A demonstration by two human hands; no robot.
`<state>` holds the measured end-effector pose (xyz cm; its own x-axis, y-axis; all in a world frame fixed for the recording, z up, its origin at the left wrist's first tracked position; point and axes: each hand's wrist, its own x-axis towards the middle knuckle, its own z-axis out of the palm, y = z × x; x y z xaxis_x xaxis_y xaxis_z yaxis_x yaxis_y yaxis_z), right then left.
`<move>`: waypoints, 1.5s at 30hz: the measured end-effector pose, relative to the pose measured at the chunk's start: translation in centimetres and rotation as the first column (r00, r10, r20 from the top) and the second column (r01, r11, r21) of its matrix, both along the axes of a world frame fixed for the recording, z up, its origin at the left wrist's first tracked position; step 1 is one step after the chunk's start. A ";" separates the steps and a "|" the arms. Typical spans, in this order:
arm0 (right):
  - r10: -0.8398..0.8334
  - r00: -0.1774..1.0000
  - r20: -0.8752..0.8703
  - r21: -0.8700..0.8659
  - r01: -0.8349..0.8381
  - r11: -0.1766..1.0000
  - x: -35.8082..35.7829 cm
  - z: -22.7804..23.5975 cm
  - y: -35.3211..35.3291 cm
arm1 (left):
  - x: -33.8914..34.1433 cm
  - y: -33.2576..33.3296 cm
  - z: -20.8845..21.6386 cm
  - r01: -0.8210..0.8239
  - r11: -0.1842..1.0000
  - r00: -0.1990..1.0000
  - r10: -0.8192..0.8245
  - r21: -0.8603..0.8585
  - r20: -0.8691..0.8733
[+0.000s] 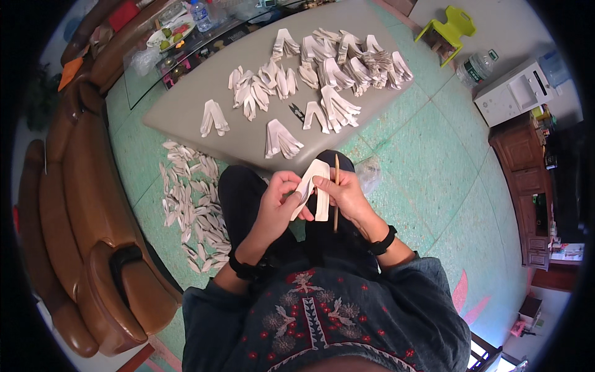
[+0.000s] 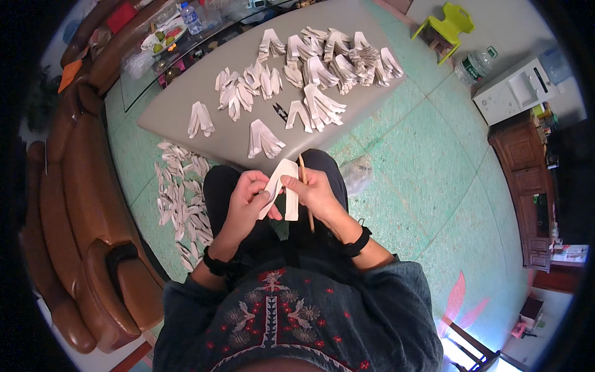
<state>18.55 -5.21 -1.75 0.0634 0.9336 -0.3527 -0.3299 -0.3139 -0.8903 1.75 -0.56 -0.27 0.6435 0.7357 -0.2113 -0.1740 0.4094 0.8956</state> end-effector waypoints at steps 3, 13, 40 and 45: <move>-0.126 0.988 -0.084 0.068 0.132 0.989 -1.3 0.2 0.3 | 0.7 -0.2 -0.7 -0.081 0.987 0.980 0.104 0.137 -0.168; -0.316 0.944 0.098 0.188 0.294 0.937 -2.8 -1.5 0.3 | 1.9 -0.7 -3.0 -0.282 0.921 0.949 0.308 0.267 -0.060; 0.110 0.986 0.126 -0.025 -0.107 0.994 0.0 -0.6 -0.3 | 1.9 0.7 -3.3 -0.175 0.876 0.918 0.310 0.449 -0.246; 0.073 0.920 0.384 0.056 -0.103 0.993 -0.2 0.0 -0.2 | 1.7 0.8 -3.0 -0.108 0.885 0.909 0.272 0.453 -0.315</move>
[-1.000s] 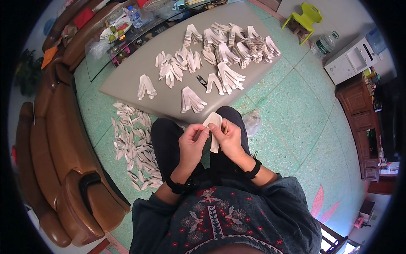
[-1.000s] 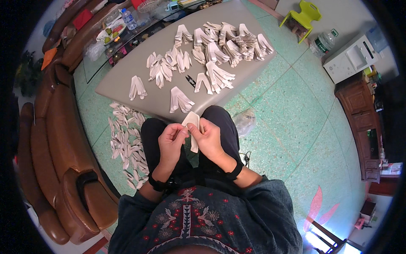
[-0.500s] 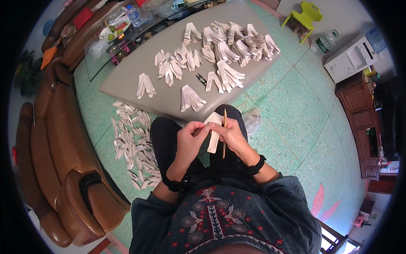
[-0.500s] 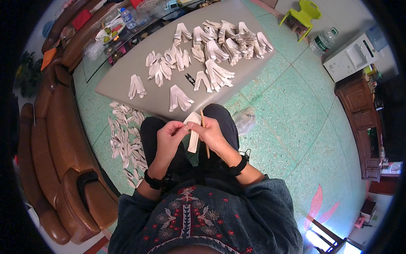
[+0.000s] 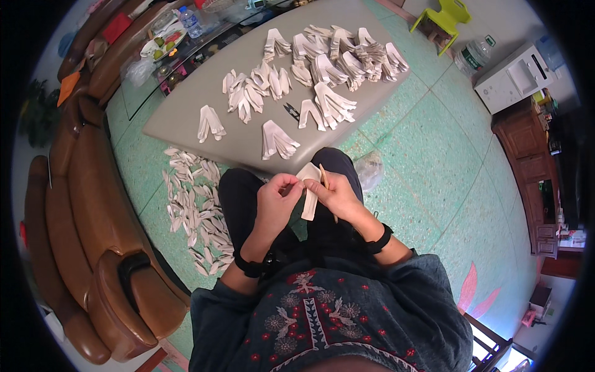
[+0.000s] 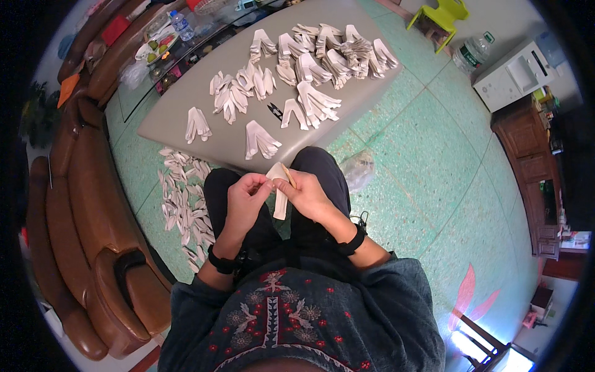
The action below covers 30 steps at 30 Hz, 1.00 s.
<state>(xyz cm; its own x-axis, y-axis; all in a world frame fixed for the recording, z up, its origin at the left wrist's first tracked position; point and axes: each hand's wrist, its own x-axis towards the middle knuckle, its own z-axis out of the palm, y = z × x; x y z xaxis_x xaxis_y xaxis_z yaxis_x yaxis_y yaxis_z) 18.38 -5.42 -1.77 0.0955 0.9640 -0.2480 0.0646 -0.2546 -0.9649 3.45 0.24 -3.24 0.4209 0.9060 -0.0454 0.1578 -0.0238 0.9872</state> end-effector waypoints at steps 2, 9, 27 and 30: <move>-0.025 0.999 -0.026 -0.018 0.024 1.000 -0.2 0.7 -0.1 | 0.0 -0.2 -0.3 -0.001 1.000 1.000 0.001 -0.006 -0.005; -0.165 0.923 -0.347 -0.009 0.173 0.985 -0.3 -1.7 -0.6 | 1.1 -1.0 0.8 -0.031 0.923 0.987 0.089 0.382 -0.135; -0.295 0.883 -0.366 -0.025 0.308 0.951 -0.6 -2.4 -0.8 | 0.3 -1.4 -0.3 0.097 0.970 0.954 -0.026 -0.225 0.300; -0.303 0.877 -0.373 -0.004 0.325 0.946 -0.8 -2.1 -0.7 | 0.4 -1.5 -0.2 0.056 0.972 0.958 0.013 -0.229 0.288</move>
<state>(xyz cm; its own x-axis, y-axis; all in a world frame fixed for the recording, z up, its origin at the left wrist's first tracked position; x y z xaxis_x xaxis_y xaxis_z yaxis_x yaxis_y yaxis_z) 17.56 -6.14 -3.83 0.3092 0.9119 -0.2700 -0.3680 -0.1470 -0.9181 3.84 -1.24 -3.47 0.4665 0.8752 -0.1285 -0.1294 0.2112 0.9688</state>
